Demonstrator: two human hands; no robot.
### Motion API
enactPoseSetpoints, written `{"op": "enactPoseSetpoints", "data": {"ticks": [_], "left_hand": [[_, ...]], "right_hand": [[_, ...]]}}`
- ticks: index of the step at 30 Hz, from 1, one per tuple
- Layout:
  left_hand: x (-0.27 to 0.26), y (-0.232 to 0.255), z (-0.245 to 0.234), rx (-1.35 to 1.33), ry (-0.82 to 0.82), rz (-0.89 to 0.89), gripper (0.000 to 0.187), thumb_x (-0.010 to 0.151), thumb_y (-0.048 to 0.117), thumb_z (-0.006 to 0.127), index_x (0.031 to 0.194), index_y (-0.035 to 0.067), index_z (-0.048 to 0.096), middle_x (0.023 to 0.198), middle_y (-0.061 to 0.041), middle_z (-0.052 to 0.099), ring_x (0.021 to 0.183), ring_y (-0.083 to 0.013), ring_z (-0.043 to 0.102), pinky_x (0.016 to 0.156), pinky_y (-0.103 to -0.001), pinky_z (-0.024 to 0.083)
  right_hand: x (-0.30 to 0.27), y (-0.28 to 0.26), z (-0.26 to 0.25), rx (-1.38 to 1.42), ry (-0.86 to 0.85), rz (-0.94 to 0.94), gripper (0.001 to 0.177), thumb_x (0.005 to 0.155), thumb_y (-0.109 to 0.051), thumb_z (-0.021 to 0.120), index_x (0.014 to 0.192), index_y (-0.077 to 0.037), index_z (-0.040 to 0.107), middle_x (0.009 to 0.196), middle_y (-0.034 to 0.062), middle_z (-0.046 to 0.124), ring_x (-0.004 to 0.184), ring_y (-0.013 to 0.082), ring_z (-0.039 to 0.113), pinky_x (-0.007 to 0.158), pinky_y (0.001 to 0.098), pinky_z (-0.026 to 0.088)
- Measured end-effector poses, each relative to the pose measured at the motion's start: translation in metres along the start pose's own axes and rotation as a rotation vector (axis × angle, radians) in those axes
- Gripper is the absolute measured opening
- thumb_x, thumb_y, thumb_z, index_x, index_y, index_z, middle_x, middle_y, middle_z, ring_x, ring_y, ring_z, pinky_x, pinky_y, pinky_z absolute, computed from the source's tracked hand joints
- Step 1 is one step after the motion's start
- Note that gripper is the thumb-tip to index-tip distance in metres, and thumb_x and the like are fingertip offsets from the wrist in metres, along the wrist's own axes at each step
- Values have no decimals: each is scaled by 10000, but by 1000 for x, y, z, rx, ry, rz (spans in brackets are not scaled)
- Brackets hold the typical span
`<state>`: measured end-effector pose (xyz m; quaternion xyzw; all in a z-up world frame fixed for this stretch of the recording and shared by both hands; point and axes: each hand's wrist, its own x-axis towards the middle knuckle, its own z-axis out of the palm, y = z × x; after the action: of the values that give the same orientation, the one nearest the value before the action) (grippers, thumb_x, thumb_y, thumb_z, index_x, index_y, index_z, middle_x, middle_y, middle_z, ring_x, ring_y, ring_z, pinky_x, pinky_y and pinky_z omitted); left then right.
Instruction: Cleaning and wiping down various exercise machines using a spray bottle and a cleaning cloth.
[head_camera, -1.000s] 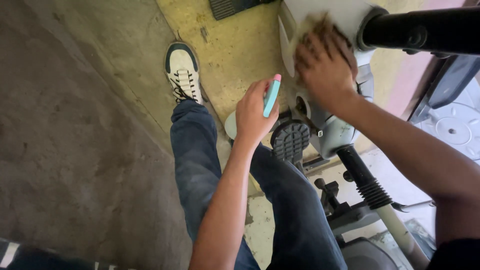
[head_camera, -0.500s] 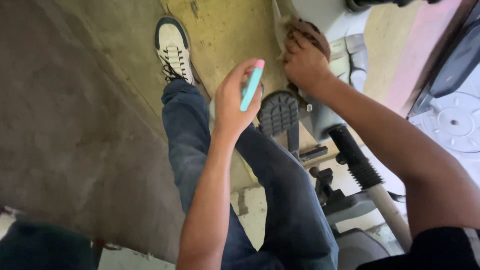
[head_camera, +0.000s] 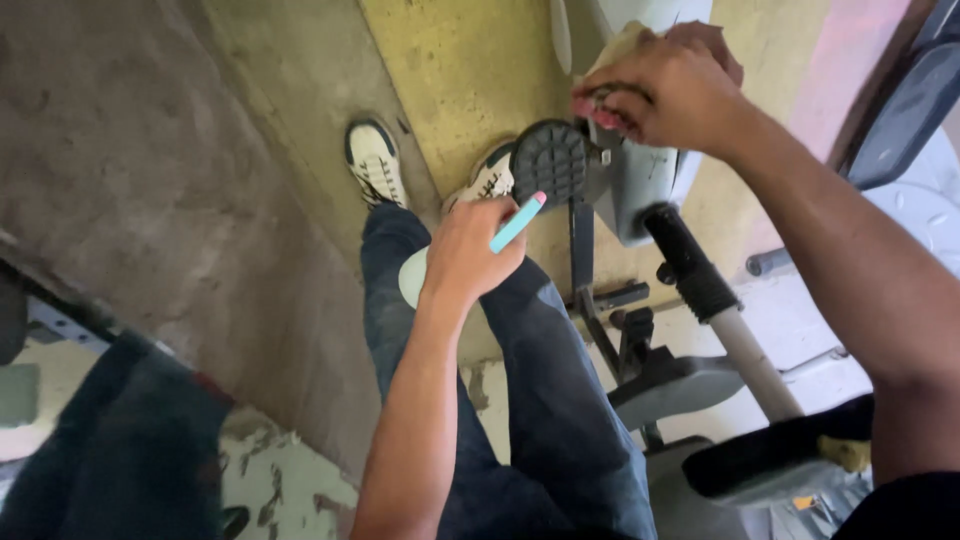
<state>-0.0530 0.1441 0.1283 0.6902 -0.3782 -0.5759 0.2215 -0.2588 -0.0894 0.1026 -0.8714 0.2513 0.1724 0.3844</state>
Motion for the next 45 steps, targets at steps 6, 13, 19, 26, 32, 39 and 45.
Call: {"op": "enactPoseSetpoints", "data": {"ticks": [6, 13, 19, 26, 32, 39, 45], "left_hand": [[-3, -15, 1, -7, -25, -28, 176, 885, 235, 708, 934, 73, 754, 908, -191, 731, 879, -396, 698, 747, -480, 532], [20, -51, 26, -405, 26, -19, 550, 881, 63, 651, 1423, 62, 555, 1052, -74, 714, 822, -198, 705, 757, -350, 581], [44, -69, 42, -803, -201, -189, 647, 844, 56, 550, 1490, 81, 573, 932, -1, 583, 738, -122, 599, 654, -308, 607], [49, -66, 24, -856, -347, -322, 747, 753, 61, 559, 1498, 90, 521, 938, -36, 593, 692, -175, 614, 634, -310, 566], [54, -84, 36, -879, -349, -315, 760, 745, 43, 551, 1504, 63, 534, 959, -53, 595, 707, -186, 612, 645, -324, 572], [45, -76, 31, -972, -309, -475, 824, 731, 45, 548, 1546, 155, 497, 1004, -65, 627, 725, -219, 669, 671, -338, 566], [39, -91, 39, -992, -333, -487, 853, 709, 47, 516, 1543, 216, 455, 1040, -27, 618, 735, -196, 650, 635, -351, 540]], "right_hand": [[2, -7, 20, 36, 68, 100, 327, 1042, -155, 635, 1362, -128, 699, 1128, 179, 712, 996, 394, 675, 854, 501, 537], [24, -71, 64, 163, 84, 435, 305, 1045, -246, 597, 1323, -181, 703, 1151, 154, 731, 1020, 378, 685, 863, 492, 530], [-20, -112, 150, -15, 695, 490, 318, 1062, -117, 575, 1366, -138, 663, 1496, 111, 598, 1412, 368, 547, 1185, 574, 380], [-52, -139, 192, 13, 524, 422, 556, 928, -47, 595, 1479, -115, 578, 1597, 104, 463, 1508, 370, 368, 1239, 591, 263], [-26, -123, 161, 49, 650, 548, 365, 952, -72, 625, 1315, -89, 655, 1415, 103, 583, 1405, 340, 485, 1188, 521, 373], [-37, -123, 160, -81, 475, 335, 312, 945, -121, 625, 1245, -74, 697, 1345, 115, 617, 1342, 296, 526, 1156, 533, 346], [-26, -90, 140, -83, 556, 594, 254, 924, -152, 652, 1163, -92, 713, 1278, 98, 639, 1225, 311, 555, 1121, 564, 318]]}}
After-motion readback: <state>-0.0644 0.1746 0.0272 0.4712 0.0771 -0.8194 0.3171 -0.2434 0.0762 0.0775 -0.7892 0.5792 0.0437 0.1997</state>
